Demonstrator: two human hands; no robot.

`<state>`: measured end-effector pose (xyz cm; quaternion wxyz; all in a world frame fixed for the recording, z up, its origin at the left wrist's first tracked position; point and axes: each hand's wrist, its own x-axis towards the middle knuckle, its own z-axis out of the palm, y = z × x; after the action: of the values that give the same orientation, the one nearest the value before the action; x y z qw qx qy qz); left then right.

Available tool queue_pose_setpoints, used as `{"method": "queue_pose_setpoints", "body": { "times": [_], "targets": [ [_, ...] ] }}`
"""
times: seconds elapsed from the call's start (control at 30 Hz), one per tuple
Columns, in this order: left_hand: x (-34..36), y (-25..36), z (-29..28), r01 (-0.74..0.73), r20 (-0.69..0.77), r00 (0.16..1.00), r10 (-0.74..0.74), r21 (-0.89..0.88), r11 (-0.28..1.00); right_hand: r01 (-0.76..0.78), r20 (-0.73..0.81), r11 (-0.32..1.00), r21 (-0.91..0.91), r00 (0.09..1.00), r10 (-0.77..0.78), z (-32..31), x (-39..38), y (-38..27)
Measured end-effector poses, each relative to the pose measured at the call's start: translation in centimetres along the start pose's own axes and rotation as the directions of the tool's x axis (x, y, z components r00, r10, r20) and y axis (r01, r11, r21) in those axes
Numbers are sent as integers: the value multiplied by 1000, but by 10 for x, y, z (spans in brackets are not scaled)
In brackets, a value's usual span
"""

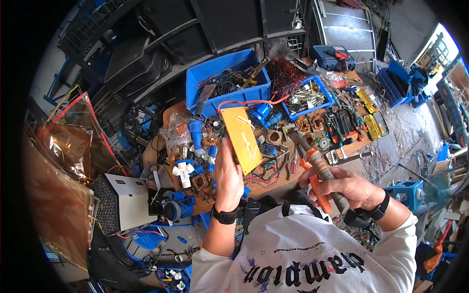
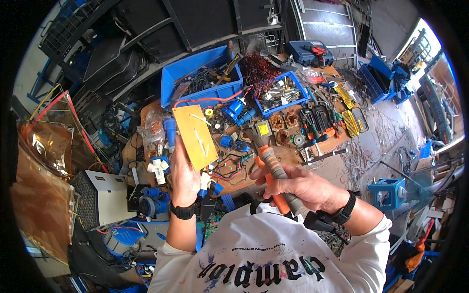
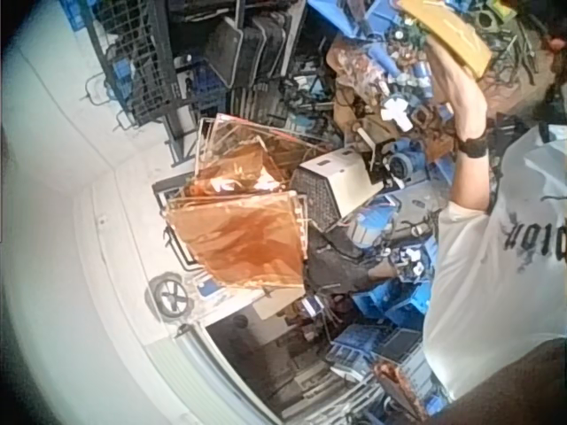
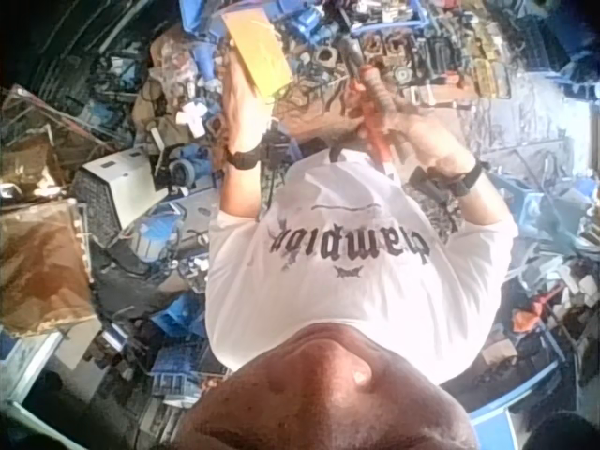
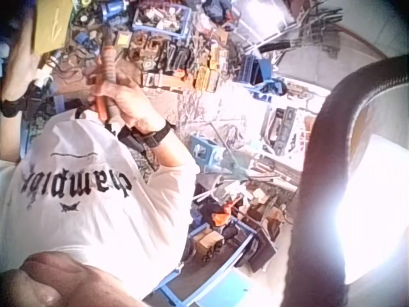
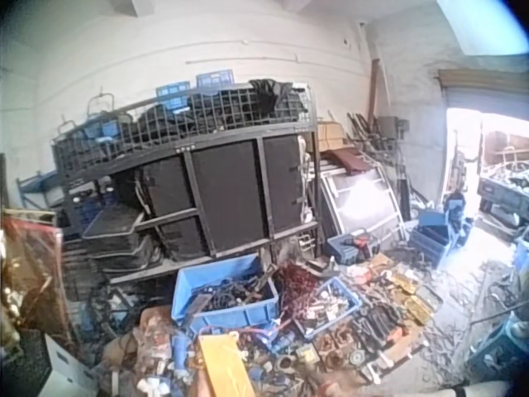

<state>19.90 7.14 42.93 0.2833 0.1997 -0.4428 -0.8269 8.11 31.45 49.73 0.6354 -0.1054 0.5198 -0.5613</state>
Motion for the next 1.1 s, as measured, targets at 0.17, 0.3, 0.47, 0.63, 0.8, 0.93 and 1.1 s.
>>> {"method": "queue_pose_setpoints", "body": {
  "times": [0.17,0.3,0.47,0.63,0.8,0.93,1.1],
  "targets": [
    [-2,-2,3,17,-43,999,-17,-16,1000,-14,12,999,-46,1000,14,4,-5,-5],
    [-1,-5,-3,1,-1,1000,-1,81,997,19,67,994,-108,998,-12,12,-6,-6],
    [1,-8,-6,-9,35,999,4,133,991,9,127,942,-336,991,36,25,-6,-14],
    [-1,-6,-5,15,76,997,-26,149,989,25,172,891,-454,983,60,30,-4,-24],
    [1,-3,-6,66,141,987,-82,113,991,-34,172,910,-414,978,115,17,4,-20],
    [4,-6,-10,117,160,978,-132,104,988,-69,186,919,-389,971,152,20,1,-31],
    [8,-7,-12,161,164,970,-180,121,979,-63,223,903,-425,960,171,25,2,-47]
  ]
}}
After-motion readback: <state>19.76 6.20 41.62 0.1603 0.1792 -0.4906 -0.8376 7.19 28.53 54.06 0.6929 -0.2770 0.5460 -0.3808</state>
